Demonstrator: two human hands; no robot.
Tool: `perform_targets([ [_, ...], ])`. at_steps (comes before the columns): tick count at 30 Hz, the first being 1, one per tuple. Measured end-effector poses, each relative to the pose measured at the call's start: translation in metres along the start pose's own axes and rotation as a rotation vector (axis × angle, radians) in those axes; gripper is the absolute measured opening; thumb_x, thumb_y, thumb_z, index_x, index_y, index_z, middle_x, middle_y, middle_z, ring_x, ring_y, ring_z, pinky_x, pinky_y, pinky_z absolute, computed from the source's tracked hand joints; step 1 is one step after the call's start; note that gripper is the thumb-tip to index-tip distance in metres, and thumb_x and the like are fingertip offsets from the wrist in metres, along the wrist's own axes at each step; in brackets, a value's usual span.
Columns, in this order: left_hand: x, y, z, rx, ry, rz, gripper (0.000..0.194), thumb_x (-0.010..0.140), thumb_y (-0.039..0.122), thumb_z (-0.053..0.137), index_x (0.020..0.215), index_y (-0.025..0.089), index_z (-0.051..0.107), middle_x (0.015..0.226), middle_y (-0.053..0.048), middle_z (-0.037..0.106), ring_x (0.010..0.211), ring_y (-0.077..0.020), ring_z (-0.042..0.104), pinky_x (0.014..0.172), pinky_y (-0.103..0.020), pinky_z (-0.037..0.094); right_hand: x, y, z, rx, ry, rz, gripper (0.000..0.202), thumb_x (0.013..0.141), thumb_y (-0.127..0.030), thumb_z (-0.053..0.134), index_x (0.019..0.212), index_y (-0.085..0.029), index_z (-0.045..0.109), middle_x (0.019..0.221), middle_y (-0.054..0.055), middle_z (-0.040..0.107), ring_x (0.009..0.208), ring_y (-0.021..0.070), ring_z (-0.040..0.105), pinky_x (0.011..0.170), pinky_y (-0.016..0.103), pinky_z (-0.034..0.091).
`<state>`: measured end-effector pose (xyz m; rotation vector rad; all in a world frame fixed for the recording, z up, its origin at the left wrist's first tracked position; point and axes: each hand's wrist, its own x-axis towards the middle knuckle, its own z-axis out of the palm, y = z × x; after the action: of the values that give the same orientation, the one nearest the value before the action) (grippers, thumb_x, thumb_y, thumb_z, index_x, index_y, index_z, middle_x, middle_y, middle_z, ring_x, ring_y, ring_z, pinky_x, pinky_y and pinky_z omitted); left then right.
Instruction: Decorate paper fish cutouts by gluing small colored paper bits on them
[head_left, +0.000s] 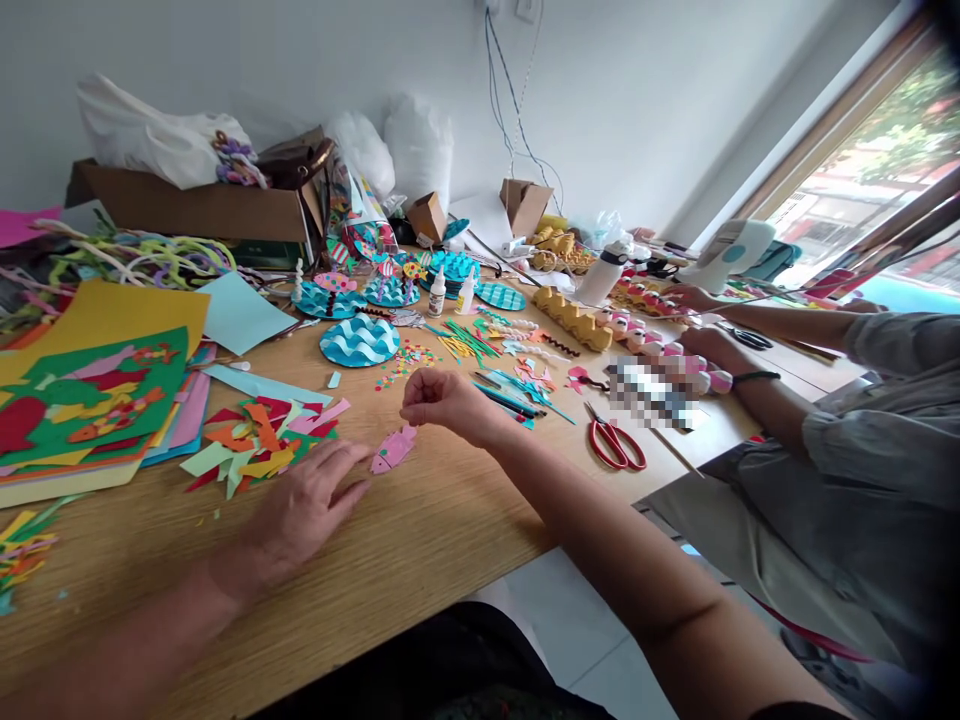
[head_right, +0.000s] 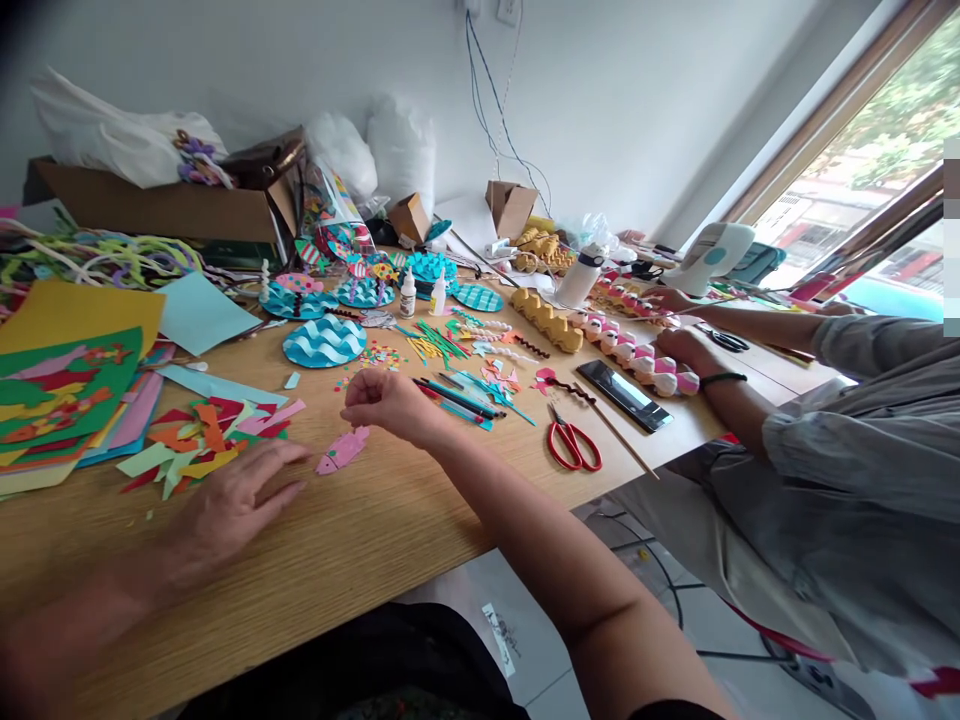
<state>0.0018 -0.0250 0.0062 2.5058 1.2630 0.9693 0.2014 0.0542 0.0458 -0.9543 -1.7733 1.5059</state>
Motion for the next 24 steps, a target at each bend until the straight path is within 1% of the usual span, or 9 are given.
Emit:
perform_targets([
  [2, 0.007, 0.005, -0.005, -0.169, -0.038, -0.150, 0.023, 0.084, 0.034, 0.047, 0.098, 0.018, 0.057, 0.091, -0.004, 0.066, 0.082, -0.0183, 0.063, 0.075, -0.030, 0.051, -0.009, 0.001, 0.009, 0.062, 0.013, -0.026, 0.020, 0.061, -0.019, 0.067, 0.067, -0.016, 0.048, 0.057, -0.006, 0.053, 0.053, 0.0053, 0.049, 0.054, 0.019, 0.039],
  [4, 0.015, 0.010, -0.009, -0.339, -0.072, -0.289, 0.026, 0.081, 0.038, 0.049, 0.096, 0.019, 0.057, 0.090, -0.003, 0.066, 0.081, -0.0181, 0.063, 0.073, -0.029, 0.052, -0.014, 0.003, 0.016, 0.076, 0.022, -0.061, 0.022, 0.061, -0.022, 0.068, 0.066, -0.016, 0.048, 0.056, -0.006, 0.052, 0.052, 0.0053, 0.047, 0.052, 0.019, 0.038],
  [6, 0.023, 0.014, -0.012, -0.452, -0.112, -0.358, 0.027, 0.081, 0.040, 0.049, 0.095, 0.019, 0.058, 0.090, -0.003, 0.065, 0.082, -0.0182, 0.063, 0.072, -0.029, 0.051, -0.016, 0.005, 0.022, 0.052, 0.024, -0.091, 0.020, 0.062, -0.022, 0.067, 0.065, -0.016, 0.048, 0.056, -0.007, 0.050, 0.051, 0.0051, 0.045, 0.050, 0.019, 0.035],
  [9, 0.033, 0.017, -0.013, -0.459, -0.161, -0.352, 0.023, 0.081, 0.039, 0.047, 0.086, 0.019, 0.059, 0.082, -0.001, 0.063, 0.080, -0.0174, 0.060, 0.070, -0.027, 0.049, -0.018, 0.007, 0.026, -0.006, 0.033, -0.111, 0.016, 0.064, -0.018, 0.064, 0.065, -0.016, 0.048, 0.057, -0.006, 0.049, 0.051, 0.0054, 0.044, 0.049, 0.019, 0.034],
  [12, 0.039, 0.018, -0.012, -0.353, -0.156, -0.339, 0.021, 0.080, 0.036, 0.047, 0.078, 0.019, 0.058, 0.075, 0.000, 0.059, 0.075, -0.0163, 0.058, 0.068, -0.027, 0.045, -0.020, 0.008, 0.027, -0.088, 0.075, -0.143, 0.013, 0.066, -0.016, 0.061, 0.067, -0.017, 0.048, 0.059, -0.006, 0.049, 0.053, 0.0059, 0.044, 0.050, 0.019, 0.035],
  [14, 0.042, 0.019, -0.011, -0.284, -0.158, -0.339, 0.020, 0.079, 0.035, 0.047, 0.075, 0.019, 0.057, 0.072, 0.000, 0.058, 0.069, -0.0154, 0.056, 0.064, -0.026, 0.043, -0.021, 0.009, 0.026, -0.166, 0.105, -0.174, 0.012, 0.068, -0.016, 0.060, 0.068, -0.017, 0.049, 0.059, -0.006, 0.049, 0.054, 0.0061, 0.045, 0.050, 0.019, 0.034],
  [19, 0.044, 0.018, -0.009, -0.201, -0.188, -0.323, 0.021, 0.078, 0.033, 0.045, 0.072, 0.018, 0.058, 0.067, 0.001, 0.056, 0.064, -0.0142, 0.053, 0.058, -0.025, 0.040, -0.025, 0.008, 0.024, -0.358, 0.155, -0.186, 0.012, 0.069, -0.014, 0.062, 0.068, -0.016, 0.050, 0.060, -0.006, 0.052, 0.054, 0.0055, 0.046, 0.050, 0.017, 0.034],
  [24, 0.044, 0.015, -0.007, -0.210, -0.196, -0.302, 0.023, 0.079, 0.034, 0.044, 0.072, 0.018, 0.059, 0.067, 0.002, 0.055, 0.065, -0.0139, 0.052, 0.059, -0.024, 0.039, -0.025, 0.009, 0.025, -0.382, 0.144, -0.175, 0.011, 0.070, -0.014, 0.062, 0.068, -0.016, 0.050, 0.060, -0.006, 0.052, 0.054, 0.0048, 0.046, 0.050, 0.016, 0.034],
])
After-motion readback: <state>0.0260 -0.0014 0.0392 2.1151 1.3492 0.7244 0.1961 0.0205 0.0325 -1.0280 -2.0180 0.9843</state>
